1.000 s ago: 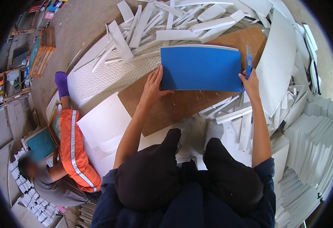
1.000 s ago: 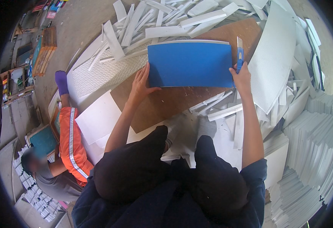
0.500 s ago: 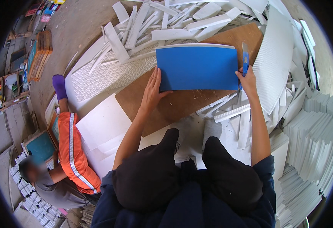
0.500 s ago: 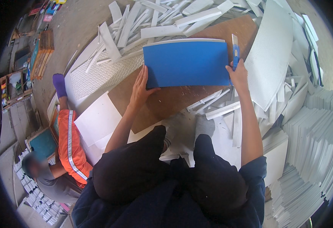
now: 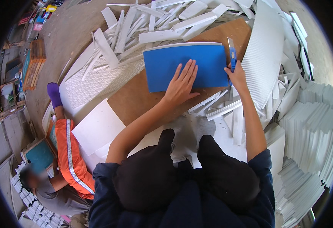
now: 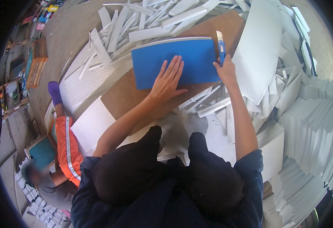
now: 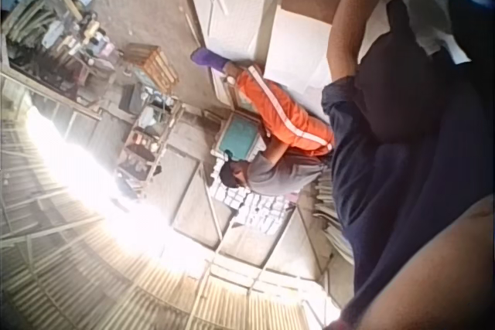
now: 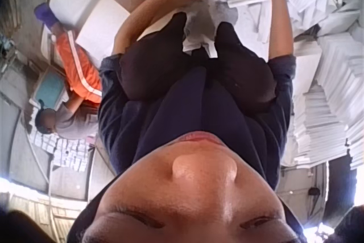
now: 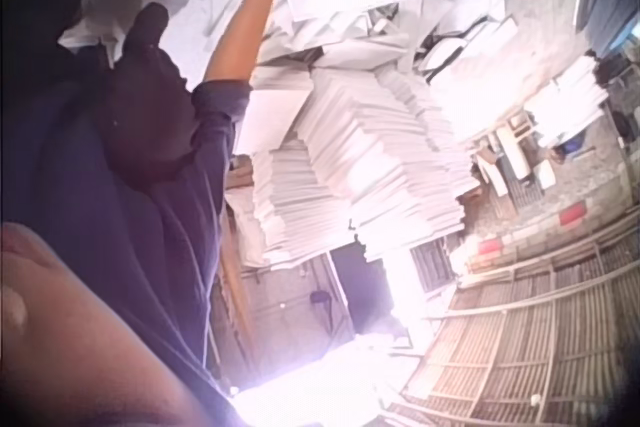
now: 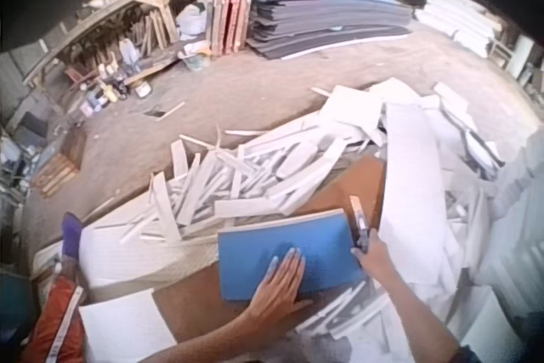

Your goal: The person sits on the floor and uses a utility knife to cut blue and white foam sheets into smaller rectangular pieces. They repeatedly position the sheets, score the material with the knife, and break off the cut sections, accumulating a pile of trimmed pieces.

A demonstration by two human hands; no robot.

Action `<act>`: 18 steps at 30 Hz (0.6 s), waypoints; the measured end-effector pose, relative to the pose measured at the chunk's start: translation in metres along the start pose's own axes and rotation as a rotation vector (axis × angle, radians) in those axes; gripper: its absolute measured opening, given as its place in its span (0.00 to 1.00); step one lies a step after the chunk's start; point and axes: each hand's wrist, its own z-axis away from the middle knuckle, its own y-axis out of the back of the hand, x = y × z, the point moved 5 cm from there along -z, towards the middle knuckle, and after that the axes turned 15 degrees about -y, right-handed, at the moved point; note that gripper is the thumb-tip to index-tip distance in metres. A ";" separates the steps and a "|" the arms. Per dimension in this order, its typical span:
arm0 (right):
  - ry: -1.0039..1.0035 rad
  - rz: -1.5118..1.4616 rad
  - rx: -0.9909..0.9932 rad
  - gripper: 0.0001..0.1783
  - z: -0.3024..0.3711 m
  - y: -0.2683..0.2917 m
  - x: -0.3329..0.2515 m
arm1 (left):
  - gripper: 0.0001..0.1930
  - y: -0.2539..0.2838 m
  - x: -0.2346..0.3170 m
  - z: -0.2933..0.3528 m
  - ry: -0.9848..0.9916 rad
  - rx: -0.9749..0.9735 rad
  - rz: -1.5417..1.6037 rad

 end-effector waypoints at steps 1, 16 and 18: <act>-0.006 0.003 0.002 0.16 0.001 0.000 -0.001 | 0.49 -0.007 0.000 -0.004 -0.019 -0.009 -0.053; 0.002 -0.051 -0.020 0.15 0.003 0.001 -0.002 | 0.60 -0.021 0.021 -0.068 0.264 -0.219 -0.381; 0.001 -0.050 -0.023 0.15 0.004 0.001 -0.004 | 0.61 -0.028 0.021 -0.073 0.285 -0.306 -0.406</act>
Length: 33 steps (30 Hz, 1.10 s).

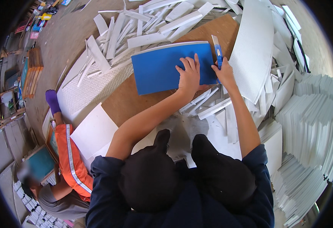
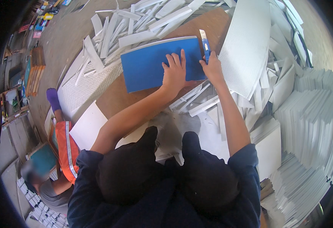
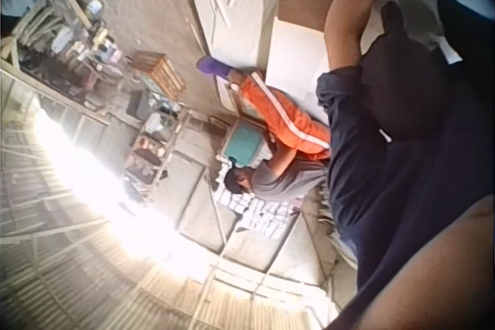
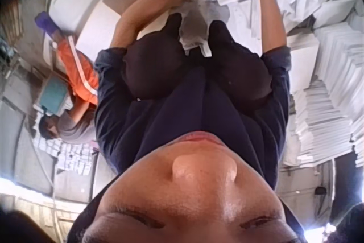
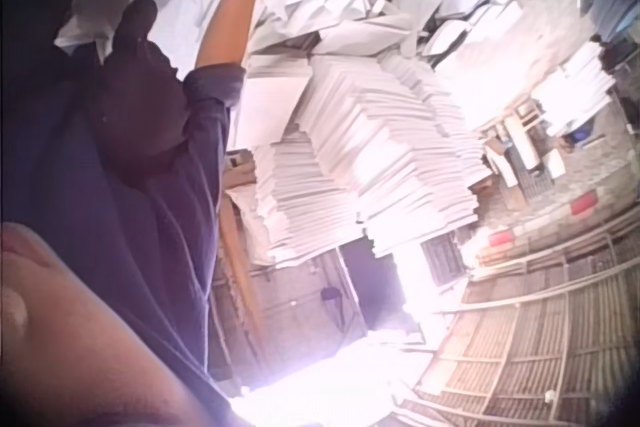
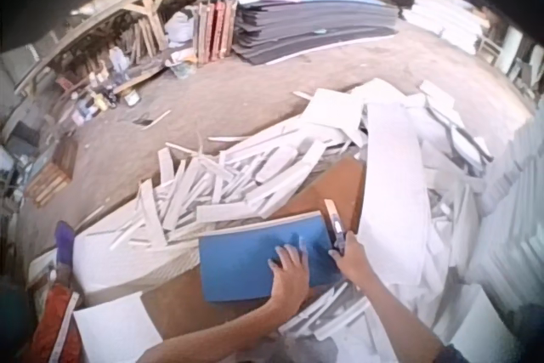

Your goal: The person sits on the floor and uses a utility knife to cut blue and white foam sheets into smaller rectangular pieces. They repeatedly position the sheets, score the material with the knife, and break off the cut sections, accumulating a pile of trimmed pieces.

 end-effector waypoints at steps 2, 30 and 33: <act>-0.006 -0.032 -0.014 0.15 -0.001 -0.001 -0.001 | 0.60 -0.005 0.000 0.002 0.014 -0.009 -0.043; -0.018 0.092 0.032 0.14 -0.005 -0.003 0.001 | 0.29 -0.082 -0.157 0.135 0.796 0.514 1.095; -0.020 0.065 0.031 0.15 -0.009 -0.006 0.012 | 0.27 -0.108 -0.167 0.125 0.802 0.482 1.272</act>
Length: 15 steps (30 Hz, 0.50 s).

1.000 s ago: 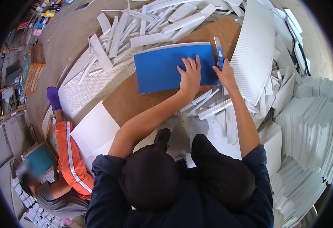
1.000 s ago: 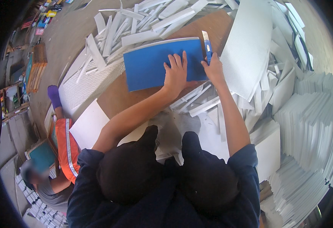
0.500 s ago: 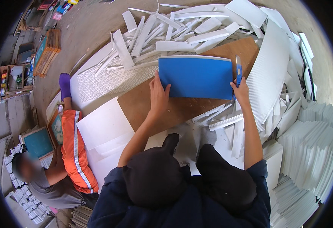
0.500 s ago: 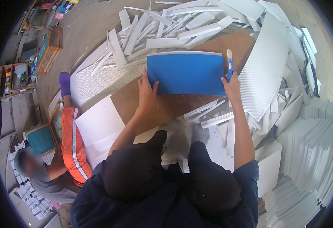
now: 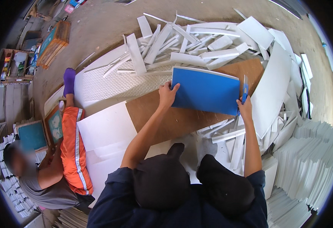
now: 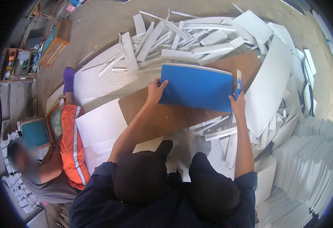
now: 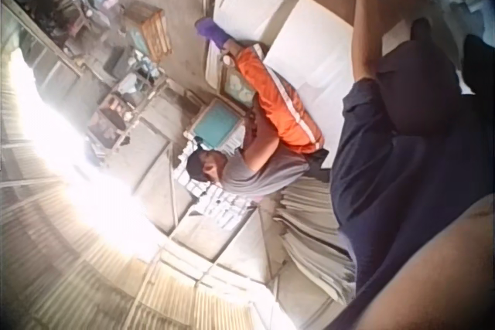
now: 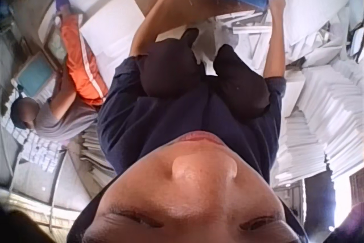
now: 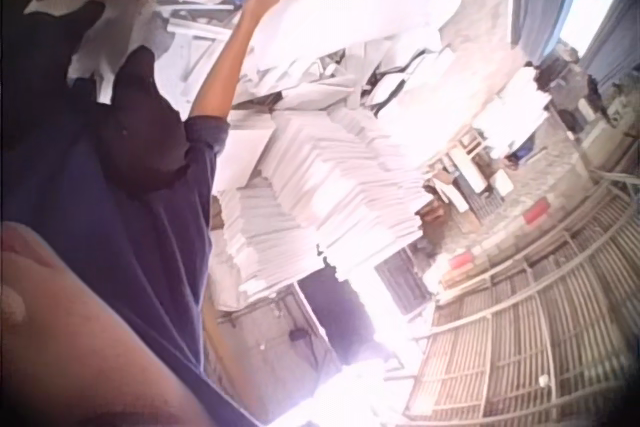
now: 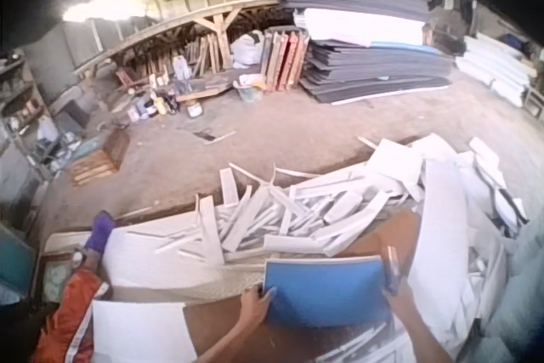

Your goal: The person sits on the floor and uses a utility knife to cut blue and white foam sheets into smaller rectangular pieces. They repeatedly position the sheets, score the material with the knife, and break off the cut sections, accumulating a pile of trimmed pieces.

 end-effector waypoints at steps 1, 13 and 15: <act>0.002 -0.010 0.001 0.15 0.001 0.000 0.000 | 0.26 0.000 0.003 -0.002 -0.005 0.006 0.091; 0.430 -0.129 -0.128 0.29 0.063 0.092 -0.156 | 0.25 0.045 0.137 -0.006 -0.271 -0.262 0.485; 0.499 -0.136 -0.291 0.29 0.070 0.098 -0.176 | 0.24 0.053 0.173 -0.007 -0.361 -0.340 0.475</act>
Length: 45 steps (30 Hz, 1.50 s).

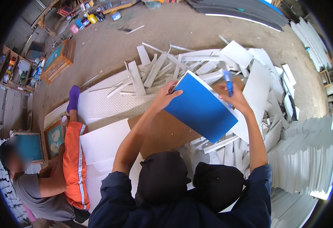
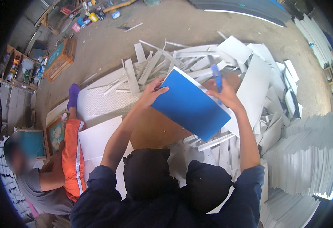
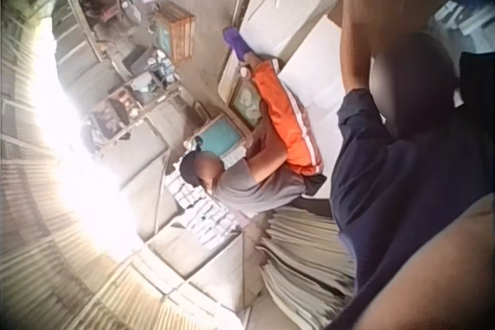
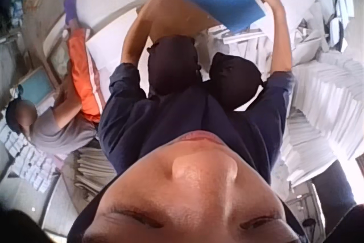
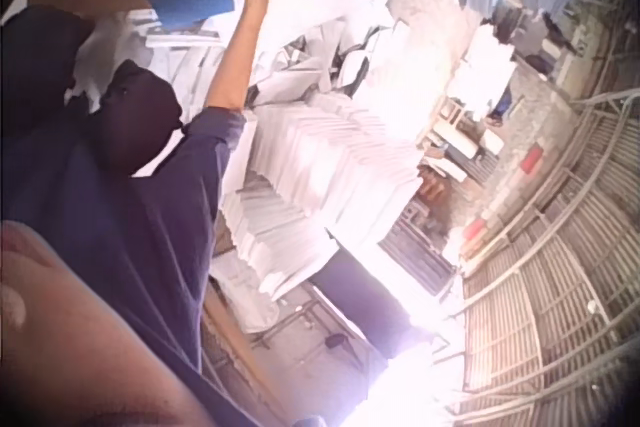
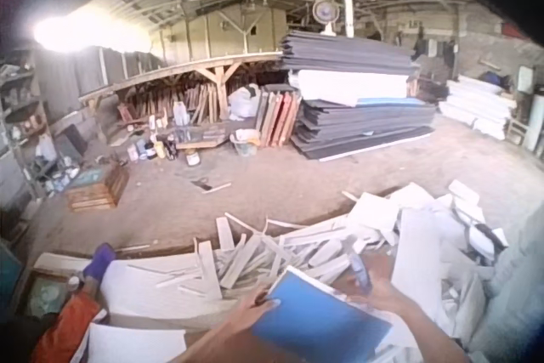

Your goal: The person sits on the floor and uses a utility knife to cut blue and white foam sheets into smaller rectangular pieces. They repeatedly position the sheets, score the material with the knife, and break off the cut sections, accumulating a pile of trimmed pieces.

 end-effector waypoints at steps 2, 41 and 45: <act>0.043 -0.189 -0.178 0.29 -0.009 -0.011 -0.007 | 0.24 -0.002 0.029 -0.010 -0.076 -0.057 -0.025; -0.307 -0.091 0.365 0.25 -0.013 -0.103 0.121 | 0.29 -0.071 -0.124 0.087 0.158 0.404 -0.274; -0.382 -0.043 0.225 0.23 -0.015 -0.119 0.130 | 0.31 -0.061 -0.110 0.087 0.204 0.272 -0.819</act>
